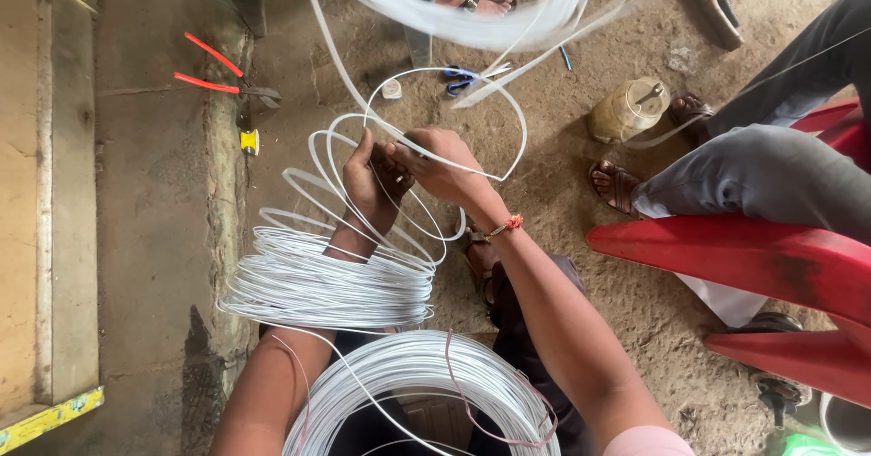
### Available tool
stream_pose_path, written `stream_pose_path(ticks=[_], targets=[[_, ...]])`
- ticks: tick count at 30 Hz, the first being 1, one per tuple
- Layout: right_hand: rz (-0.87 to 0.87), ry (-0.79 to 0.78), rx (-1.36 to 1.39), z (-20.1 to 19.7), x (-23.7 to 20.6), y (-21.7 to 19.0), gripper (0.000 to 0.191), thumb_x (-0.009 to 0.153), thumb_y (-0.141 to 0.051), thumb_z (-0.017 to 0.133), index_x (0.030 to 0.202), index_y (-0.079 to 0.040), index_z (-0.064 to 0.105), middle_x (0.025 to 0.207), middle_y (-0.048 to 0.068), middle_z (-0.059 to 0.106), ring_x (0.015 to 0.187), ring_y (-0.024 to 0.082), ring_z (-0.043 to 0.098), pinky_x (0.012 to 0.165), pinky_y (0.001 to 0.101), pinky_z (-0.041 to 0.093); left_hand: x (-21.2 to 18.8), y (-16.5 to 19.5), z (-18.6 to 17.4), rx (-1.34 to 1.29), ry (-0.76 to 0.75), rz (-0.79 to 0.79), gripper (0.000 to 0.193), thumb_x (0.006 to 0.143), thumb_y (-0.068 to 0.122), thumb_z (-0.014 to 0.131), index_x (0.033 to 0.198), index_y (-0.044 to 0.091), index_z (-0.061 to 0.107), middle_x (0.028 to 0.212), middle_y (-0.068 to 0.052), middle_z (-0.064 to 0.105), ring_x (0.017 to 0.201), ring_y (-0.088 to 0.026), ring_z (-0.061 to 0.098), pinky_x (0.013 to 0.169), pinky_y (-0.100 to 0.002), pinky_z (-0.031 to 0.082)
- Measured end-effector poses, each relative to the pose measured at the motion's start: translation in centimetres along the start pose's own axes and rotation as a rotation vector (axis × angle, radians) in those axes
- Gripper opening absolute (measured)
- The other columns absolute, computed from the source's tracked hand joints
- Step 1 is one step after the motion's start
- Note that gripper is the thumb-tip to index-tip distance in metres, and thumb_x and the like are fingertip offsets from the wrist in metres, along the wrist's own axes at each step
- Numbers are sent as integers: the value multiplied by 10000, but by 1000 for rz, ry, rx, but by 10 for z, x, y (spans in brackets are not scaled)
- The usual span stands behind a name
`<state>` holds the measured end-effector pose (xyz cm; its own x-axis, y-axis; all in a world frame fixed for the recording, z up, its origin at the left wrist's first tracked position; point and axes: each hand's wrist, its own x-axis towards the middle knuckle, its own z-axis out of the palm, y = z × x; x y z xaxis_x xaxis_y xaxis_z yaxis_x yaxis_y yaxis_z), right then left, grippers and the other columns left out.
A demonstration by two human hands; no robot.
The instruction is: The person sits and coils long lengths of white flexible tubing by hand, wrapping loops around their hand and elbow to form bundles, then gathering and stacking the finished coils on their lap and on the floor. Other people nearby handle similar tubing coils.
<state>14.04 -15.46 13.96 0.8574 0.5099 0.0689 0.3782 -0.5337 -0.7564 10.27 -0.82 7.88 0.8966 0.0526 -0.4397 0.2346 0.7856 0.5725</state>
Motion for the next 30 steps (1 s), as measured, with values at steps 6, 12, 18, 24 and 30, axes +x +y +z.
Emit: stream_pose_path(ticks=[6,12,18,24,30], targets=[[45,-74,74,12,4,9,352,1014,-334,617,865,-30,711,725,152,697,641,275,678,604,414,520,0,-2,-4,1,-66,4,481,1076,505,464,798,132,586,703,-4,625,652,-151,582,644,-316,476],[-114,-56,99,17,3,18,309,1032,-244,613,854,-2,683,723,174,665,627,265,648,594,411,502,4,-4,-10,-26,-15,-12,429,1056,487,475,781,171,565,697,3,626,650,-156,601,633,-314,479],[-66,-23,38,19,0,16,352,1020,-264,656,809,14,699,702,217,651,595,330,602,597,449,474,7,-7,-13,-124,-38,-11,432,1074,464,501,790,145,563,705,-18,630,687,-162,617,702,-314,523],[-73,-56,52,12,0,8,327,1021,-305,590,975,-18,739,789,166,709,713,317,716,673,435,547,1,-3,-6,-41,24,15,395,1065,473,495,818,170,557,692,18,605,656,-143,596,643,-310,485],[100,-104,1,10,-3,-8,500,1014,-481,563,1138,-18,706,1065,217,664,976,391,692,814,478,552,-6,3,4,-31,44,3,371,1045,475,500,837,172,551,690,53,578,688,-122,608,670,-312,524]])
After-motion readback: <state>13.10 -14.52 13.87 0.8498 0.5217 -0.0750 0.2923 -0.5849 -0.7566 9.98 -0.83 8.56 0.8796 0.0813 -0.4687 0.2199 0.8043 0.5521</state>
